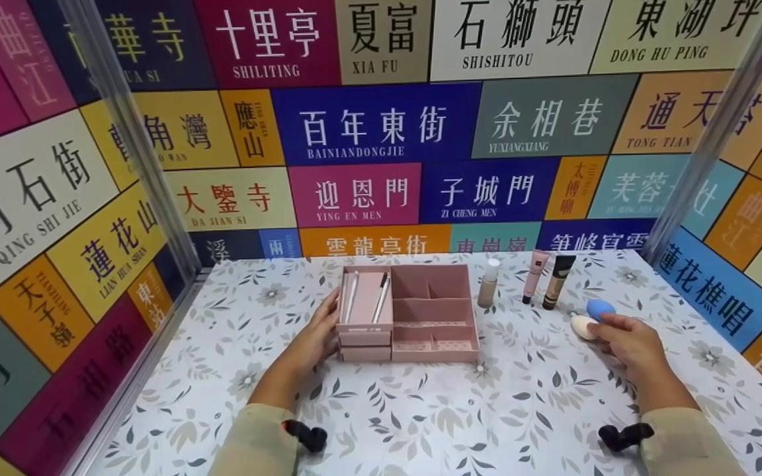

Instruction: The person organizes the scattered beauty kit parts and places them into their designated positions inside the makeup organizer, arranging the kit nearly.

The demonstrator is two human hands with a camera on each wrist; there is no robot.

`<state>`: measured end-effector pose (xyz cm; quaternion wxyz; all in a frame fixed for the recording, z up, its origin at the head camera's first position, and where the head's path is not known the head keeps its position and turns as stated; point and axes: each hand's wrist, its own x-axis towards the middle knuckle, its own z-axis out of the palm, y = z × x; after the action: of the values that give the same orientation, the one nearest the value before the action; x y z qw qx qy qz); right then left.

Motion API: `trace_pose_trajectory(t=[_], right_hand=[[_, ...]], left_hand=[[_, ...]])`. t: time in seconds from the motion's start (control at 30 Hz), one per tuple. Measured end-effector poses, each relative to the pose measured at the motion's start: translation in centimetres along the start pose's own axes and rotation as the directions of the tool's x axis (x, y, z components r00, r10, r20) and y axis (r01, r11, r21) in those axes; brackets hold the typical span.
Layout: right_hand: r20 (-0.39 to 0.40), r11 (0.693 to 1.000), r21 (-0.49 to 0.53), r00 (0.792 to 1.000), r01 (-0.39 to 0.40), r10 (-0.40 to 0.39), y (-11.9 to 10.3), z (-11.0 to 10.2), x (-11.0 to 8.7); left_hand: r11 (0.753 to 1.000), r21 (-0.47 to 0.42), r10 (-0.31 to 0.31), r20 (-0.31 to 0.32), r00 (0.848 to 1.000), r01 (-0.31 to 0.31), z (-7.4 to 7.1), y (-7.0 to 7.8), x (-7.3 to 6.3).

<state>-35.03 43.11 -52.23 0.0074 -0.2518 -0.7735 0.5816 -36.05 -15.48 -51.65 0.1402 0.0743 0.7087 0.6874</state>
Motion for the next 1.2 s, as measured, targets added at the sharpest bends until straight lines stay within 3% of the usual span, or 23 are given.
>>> trace_pose_trajectory(t=[0.2, 0.6, 0.87, 1.2], right_hand=[[0.016, 0.992, -0.124, 1.0, -0.005, 0.008, 0.0, 0.3, 0.4], [0.001, 0.997, -0.078, 1.0, 0.009, -0.009, -0.7, 0.7, -0.3], [0.075, 0.995, -0.058, 0.994, 0.087, -0.082, -1.8, 1.9, -1.4], [0.205, 0.983, 0.011, 0.962, 0.183, -0.181, -3.0, 4.0, -3.5]], left_hand=[[1.0, -0.003, 0.029, 0.015, 0.999, -0.028, 0.0, -0.1, -0.1], [1.0, 0.005, 0.005, 0.004, 1.0, -0.005, 0.0, 0.1, 0.0], [1.0, 0.012, 0.0, 0.002, 1.0, 0.0, 0.0, 0.1, 0.1], [1.0, -0.008, -0.004, 0.001, 1.0, 0.004, 0.1, 0.1, -0.1]])
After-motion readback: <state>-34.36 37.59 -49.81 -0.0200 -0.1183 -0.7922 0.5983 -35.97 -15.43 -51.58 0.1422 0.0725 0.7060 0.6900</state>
